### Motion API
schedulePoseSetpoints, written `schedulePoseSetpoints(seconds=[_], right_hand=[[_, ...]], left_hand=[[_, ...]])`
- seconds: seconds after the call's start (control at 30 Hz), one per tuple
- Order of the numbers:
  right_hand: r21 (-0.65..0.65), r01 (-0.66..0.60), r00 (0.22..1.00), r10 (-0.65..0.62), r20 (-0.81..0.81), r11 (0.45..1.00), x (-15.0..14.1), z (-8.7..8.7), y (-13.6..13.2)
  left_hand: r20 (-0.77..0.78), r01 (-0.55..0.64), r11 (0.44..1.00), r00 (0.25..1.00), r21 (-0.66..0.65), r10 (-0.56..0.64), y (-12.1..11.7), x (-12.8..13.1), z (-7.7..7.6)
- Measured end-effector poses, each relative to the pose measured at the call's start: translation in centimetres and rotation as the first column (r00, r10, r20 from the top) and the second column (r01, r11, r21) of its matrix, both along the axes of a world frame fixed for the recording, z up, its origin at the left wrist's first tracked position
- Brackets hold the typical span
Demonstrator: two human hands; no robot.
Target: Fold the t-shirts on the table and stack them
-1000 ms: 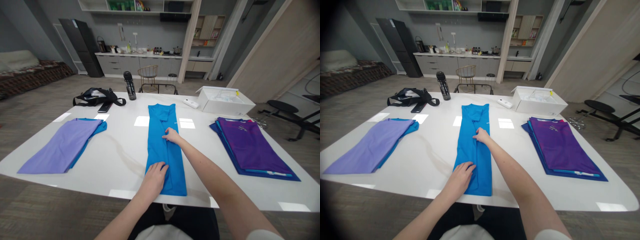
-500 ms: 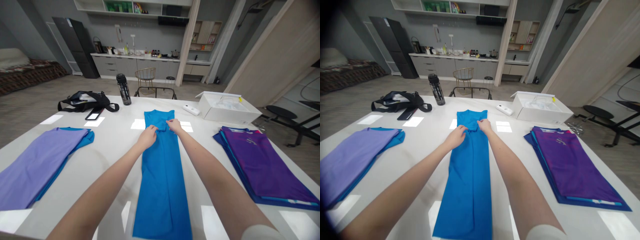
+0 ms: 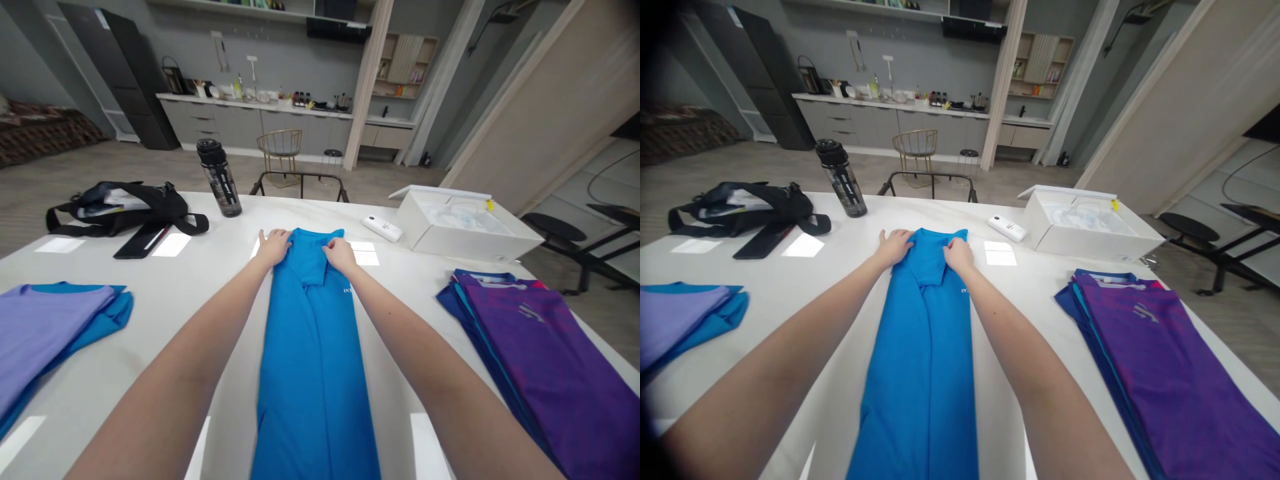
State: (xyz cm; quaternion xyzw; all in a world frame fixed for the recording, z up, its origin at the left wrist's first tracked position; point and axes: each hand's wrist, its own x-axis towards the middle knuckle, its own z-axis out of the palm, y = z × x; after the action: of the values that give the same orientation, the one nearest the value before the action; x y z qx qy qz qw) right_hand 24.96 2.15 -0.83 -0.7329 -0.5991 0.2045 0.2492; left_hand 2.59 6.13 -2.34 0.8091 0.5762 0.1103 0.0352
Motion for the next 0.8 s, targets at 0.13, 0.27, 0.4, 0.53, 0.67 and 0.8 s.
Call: schedulePoseSetpoints(seconds=[0.13,0.27,0.4,0.53,0.67,0.8], right_hand=[[0.075,-0.004,0.992,0.013,-0.123,0.997,0.6,-0.2,0.5],[0.086,0.029,0.992,-0.017,-0.128,0.996,1.3,0.4,1.1],[0.044,0.137,0.989,-0.135,-0.064,0.990,1.9,0.8,2.1],[-0.090,0.153,0.988,-0.153,0.011,0.984,2.2,0.3,2.2],[-0.088,0.145,0.989,-0.143,0.033,0.986,2.5,-0.4,0.9],[-0.210,-0.011,0.982,-0.029,-0.188,0.978,2.4,-0.6,-1.3]], left_hand=[[-0.064,0.056,0.998,0.996,-0.028,-0.058,2.2,-0.5,0.9],[-0.042,0.053,0.999,0.998,-0.008,-0.053,3.2,0.1,2.8],[0.002,0.009,0.999,1.000,0.045,-0.009,3.2,1.5,3.2],[-0.022,-0.045,0.998,0.999,0.032,0.046,1.9,2.9,1.8],[0.100,-0.030,0.977,0.995,0.212,0.009,-0.4,3.5,1.2],[0.163,0.120,0.973,0.974,0.199,-0.154,-3.8,3.8,1.4]])
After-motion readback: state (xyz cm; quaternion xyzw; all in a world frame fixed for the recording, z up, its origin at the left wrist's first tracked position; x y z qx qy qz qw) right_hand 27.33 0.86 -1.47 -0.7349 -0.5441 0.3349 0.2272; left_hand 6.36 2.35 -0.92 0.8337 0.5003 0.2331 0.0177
